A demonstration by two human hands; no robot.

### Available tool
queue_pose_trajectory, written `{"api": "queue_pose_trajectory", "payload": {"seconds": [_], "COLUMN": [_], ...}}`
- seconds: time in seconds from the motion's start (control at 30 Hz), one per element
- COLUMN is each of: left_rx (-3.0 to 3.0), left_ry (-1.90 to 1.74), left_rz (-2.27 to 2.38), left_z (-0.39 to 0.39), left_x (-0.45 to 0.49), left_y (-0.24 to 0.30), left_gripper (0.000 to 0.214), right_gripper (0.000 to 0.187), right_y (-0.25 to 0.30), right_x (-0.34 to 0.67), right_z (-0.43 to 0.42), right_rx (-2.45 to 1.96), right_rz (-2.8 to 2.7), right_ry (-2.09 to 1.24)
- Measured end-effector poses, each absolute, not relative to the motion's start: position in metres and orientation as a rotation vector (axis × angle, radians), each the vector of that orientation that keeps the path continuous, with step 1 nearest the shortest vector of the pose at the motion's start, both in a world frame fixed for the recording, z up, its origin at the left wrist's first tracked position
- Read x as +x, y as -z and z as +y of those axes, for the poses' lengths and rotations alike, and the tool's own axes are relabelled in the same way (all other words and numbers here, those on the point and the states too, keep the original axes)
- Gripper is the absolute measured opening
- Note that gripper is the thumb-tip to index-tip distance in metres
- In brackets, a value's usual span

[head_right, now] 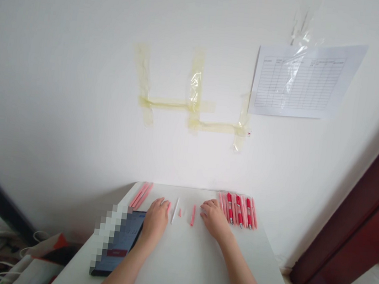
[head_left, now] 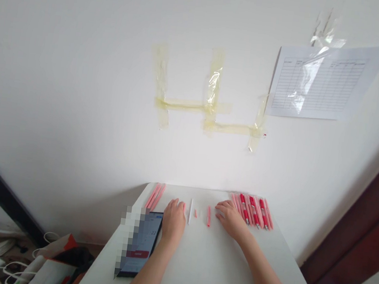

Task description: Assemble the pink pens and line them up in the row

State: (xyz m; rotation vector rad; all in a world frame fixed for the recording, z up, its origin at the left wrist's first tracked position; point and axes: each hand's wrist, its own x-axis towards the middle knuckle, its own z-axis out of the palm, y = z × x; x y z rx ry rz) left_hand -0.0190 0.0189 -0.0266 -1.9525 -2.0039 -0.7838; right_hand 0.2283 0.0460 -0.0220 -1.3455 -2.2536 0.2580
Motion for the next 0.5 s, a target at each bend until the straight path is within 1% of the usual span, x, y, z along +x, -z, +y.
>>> {"api": "queue_pose_trajectory", "payload": {"seconds": [0.27, 0.5], "left_rx": [-1.96, -1.955], "left_ry": [0.634, 0.642], "left_rz": [-2.055, -2.053], "left_z": [0.0169, 0.0168], "left_x": [-0.0193, -0.0185], "left_y": [0.026, 0.0257], "left_gripper": [0.04, 0.038], "right_gripper": [0.035, 0.035], "right_y": [0.0281, 0.0298], "right_x": [0.2291, 0.2301], "right_z": [0.0513, 0.0524], "right_rx": [-1.362, -1.363], "right_rz": [-2.26, -2.262], "right_ry": [-0.315, -0.318]}}
